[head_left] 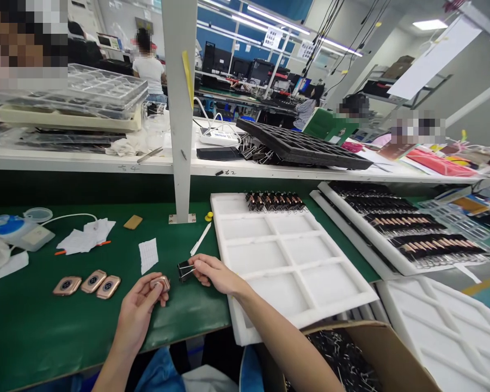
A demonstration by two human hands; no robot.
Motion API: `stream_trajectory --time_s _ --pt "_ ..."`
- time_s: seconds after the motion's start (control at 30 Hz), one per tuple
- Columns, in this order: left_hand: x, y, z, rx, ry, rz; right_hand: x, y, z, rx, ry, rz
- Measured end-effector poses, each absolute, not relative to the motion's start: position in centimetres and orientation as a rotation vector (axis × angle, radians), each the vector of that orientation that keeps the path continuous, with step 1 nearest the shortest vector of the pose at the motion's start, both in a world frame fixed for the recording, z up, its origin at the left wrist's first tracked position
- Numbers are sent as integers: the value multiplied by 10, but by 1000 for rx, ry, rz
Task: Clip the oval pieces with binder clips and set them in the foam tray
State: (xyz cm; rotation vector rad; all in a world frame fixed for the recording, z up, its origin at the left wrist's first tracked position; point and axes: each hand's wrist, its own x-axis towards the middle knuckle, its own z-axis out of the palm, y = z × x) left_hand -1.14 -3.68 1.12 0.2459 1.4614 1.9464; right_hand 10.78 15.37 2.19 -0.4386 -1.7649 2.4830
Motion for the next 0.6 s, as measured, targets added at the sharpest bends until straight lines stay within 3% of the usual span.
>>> stream_trajectory --time_s 0.6 --pt "-12 -38 -7 329 1578 1833 108 136 21 -440 -2052 2152"
